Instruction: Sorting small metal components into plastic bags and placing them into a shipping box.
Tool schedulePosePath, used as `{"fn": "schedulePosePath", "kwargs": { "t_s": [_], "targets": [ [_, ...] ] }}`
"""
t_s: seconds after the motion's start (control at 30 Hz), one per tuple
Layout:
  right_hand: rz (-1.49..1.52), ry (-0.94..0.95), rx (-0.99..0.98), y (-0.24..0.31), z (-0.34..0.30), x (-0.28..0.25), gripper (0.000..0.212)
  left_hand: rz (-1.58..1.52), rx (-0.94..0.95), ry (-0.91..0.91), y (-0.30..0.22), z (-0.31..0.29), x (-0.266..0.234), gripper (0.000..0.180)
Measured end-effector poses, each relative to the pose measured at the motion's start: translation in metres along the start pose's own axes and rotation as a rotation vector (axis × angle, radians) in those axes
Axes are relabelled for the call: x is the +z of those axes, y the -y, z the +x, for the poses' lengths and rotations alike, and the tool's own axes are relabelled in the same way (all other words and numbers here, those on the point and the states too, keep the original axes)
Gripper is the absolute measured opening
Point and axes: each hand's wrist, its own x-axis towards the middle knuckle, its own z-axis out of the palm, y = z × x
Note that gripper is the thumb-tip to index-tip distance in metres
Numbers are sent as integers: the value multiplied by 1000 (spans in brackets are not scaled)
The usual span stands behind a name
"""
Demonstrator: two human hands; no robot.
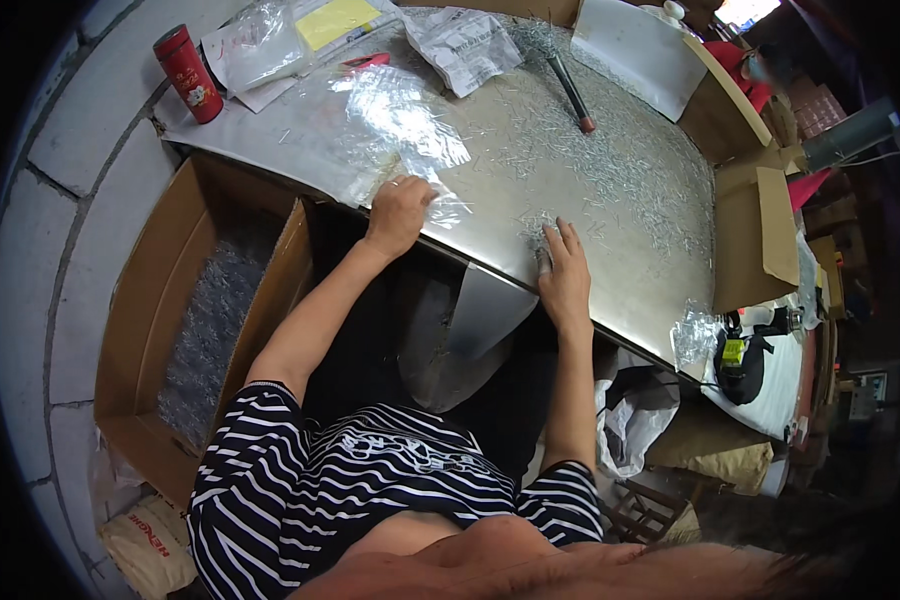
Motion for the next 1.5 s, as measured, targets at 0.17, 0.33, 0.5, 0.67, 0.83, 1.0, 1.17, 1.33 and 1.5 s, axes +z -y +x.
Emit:
{"fn": "schedulePosePath", "kwargs": {
  "t_s": [0.17, 0.33, 0.5, 0.67, 0.83, 1.0, 1.17, 1.33, 1.5],
  "targets": [
    [587, -102, 106, 29, -39, -20, 25, -351, -90, 180, -33, -9, -20, 8],
    [923, 174, 240, 60, -53, -7, 28, -592, 7, 493, -86, -38, -33, 7],
    [1128, 195, 408, 54, -91, 27, 14, -979, -634, 615, -98, -75, -28, 3],
    [1031, 514, 363, 28, -158, 65, 15, -981, -670, 1042, -63, -127, -6, 8],
    [589, 530, 337, 14, -187, 92, 17, -657, -443, 1000, -51, -166, 17, 17],
    [565, 224, 486, 0, -147, 50, 13, -561, -587, 793, -74, -153, 30, 21],
    [426, -269, 347, -17, -66, -13, 21, -1176, -831, 482, -67, -134, 38, 31],
    [172, -196, 178, -36, 29, 24, 45, -1150, -762, 452, -59, -153, 60, 26],
    [4, -88, -17, -5, 15, 70, 48, -1713, -1278, 479, -81, -185, 68, 55]
  ]
}}
